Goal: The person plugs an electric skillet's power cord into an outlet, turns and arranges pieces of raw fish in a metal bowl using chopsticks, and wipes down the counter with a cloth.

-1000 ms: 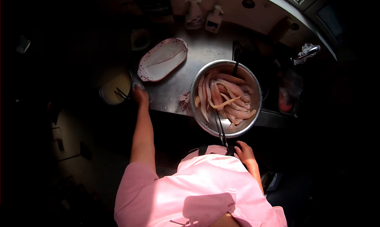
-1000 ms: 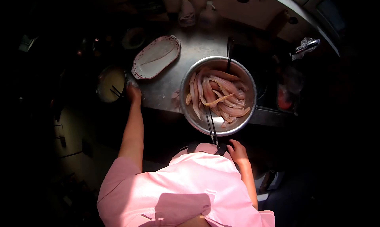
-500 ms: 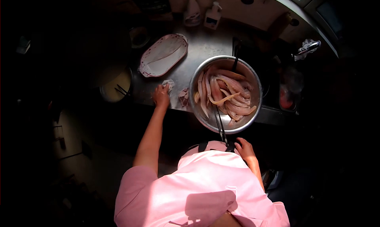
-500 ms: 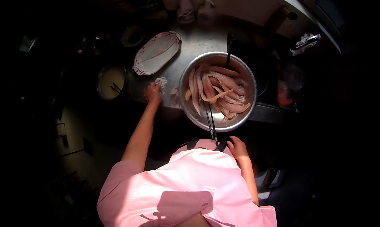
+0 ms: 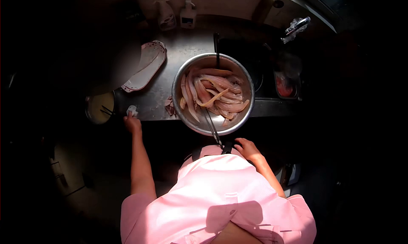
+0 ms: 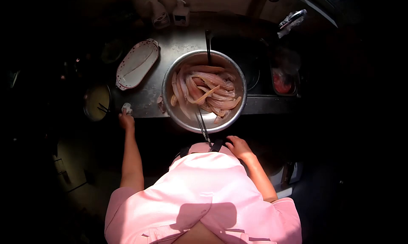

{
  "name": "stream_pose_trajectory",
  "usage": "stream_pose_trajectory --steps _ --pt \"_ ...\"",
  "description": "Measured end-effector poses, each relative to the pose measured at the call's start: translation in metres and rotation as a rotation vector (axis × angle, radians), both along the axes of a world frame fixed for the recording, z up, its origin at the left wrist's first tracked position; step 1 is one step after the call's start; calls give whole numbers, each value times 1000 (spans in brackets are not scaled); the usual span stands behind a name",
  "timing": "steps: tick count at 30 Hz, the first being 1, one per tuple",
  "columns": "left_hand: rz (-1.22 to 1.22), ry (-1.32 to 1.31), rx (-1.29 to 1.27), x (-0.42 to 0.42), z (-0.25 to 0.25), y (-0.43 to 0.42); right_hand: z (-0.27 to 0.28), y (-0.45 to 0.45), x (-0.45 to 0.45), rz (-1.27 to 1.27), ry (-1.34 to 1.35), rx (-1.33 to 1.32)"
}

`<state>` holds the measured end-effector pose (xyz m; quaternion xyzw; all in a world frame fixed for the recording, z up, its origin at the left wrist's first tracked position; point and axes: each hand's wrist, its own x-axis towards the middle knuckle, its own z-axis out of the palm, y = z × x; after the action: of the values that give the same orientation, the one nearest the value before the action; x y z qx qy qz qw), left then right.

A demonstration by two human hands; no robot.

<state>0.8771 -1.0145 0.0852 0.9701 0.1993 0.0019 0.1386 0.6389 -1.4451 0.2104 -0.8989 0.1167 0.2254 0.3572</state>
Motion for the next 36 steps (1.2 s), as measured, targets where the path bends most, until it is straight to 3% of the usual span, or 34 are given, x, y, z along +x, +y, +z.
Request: stream_pose_trajectory --steps 7,10,12,17,19,23,29,36 --pt "-331 -3 30 9 0 -92 4 -17 -24 -26 49 -16" --pt "-478 -100 -79 24 -8 -106 -11 -24 -43 -14 110 -42" --pt "-527 -191 -312 40 -11 -111 -14 -30 -58 -32 171 -60" --pt "-356 -298 -328 29 19 -90 -6 -23 -90 -51 560 -4" --pt "-267 -221 -245 12 29 -74 -19 -18 -120 -234 522 65" --pt "-250 16 -109 -29 27 -75 -15 -18 -131 -150 623 84" --pt "-335 -61 -128 -31 21 -123 -29 -25 -128 -224 586 106" --pt "-344 -106 -144 47 13 -131 -51 -36 -109 -224 524 120"
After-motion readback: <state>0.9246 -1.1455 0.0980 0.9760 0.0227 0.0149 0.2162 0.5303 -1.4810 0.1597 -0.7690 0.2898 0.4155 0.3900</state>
